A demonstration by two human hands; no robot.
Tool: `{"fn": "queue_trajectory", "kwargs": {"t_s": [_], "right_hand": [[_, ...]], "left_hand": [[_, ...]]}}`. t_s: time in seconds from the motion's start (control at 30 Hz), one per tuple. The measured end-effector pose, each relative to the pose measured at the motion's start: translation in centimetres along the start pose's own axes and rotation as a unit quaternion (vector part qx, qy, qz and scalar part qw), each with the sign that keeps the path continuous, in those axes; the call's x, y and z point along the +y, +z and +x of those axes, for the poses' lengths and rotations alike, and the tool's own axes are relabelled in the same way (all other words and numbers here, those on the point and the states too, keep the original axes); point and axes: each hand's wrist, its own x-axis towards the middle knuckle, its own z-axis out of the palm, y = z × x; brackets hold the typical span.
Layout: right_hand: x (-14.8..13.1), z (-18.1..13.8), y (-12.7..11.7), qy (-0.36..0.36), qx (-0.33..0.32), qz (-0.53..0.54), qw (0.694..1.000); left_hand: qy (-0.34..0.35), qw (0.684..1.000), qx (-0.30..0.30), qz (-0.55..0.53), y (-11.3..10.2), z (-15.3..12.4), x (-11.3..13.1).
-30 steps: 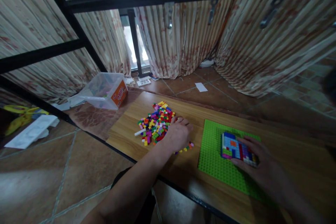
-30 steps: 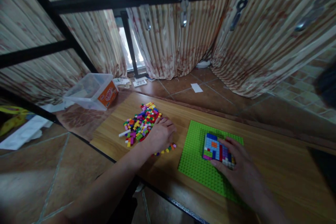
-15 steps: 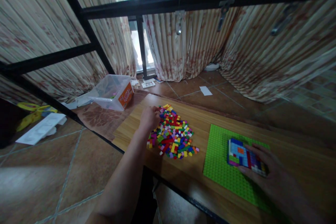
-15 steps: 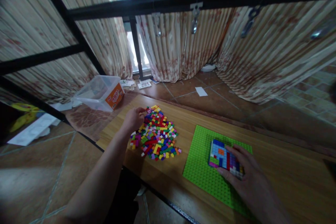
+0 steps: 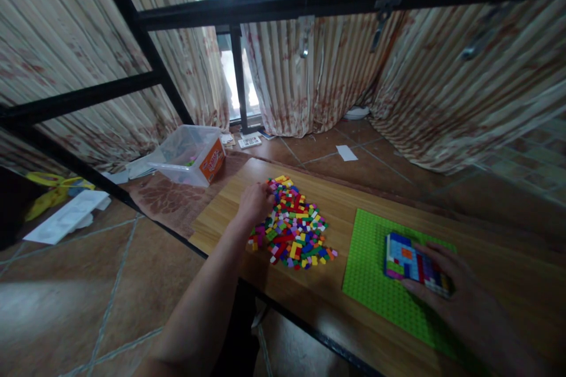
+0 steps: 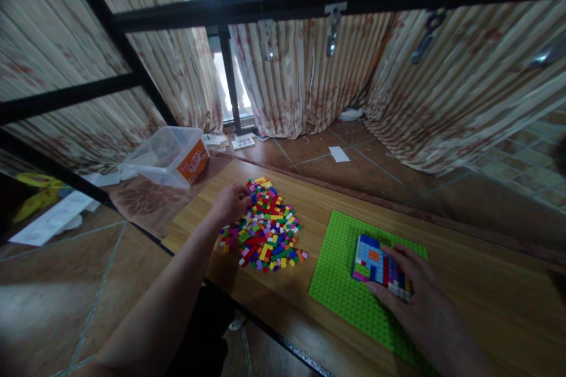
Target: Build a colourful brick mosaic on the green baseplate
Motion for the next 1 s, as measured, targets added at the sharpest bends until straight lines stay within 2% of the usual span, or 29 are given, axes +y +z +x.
{"fn": "queue_trajectory", "kwargs": {"t_s": [0.3,0.5,0.77,1.0], "right_hand": [[-0.5,0.0,-0.2,-0.008,0.008,-0.003,1.000],[-0.7,-0.1,-0.2,-0.013,0.002,0.013,1.000],[-1.3,-0.1,-0.5,-0.008,-0.002,0.015,1.000],[-1.4,-0.1,-0.4,0.001,0.003,0.014,1.000]], "left_hand": [[-0.004,1.000,-0.001,-0.008,-0.1,-0.1,0.6],[0.028,1.000,-0.007,-0.002,-0.2,-0.3,1.1],[0.035,0.998,-0.021,-0.038,-0.1,-0.2,0.5],[0.035,0.999,-0.032,0.023,-0.1,-0.6,1.3]]}}
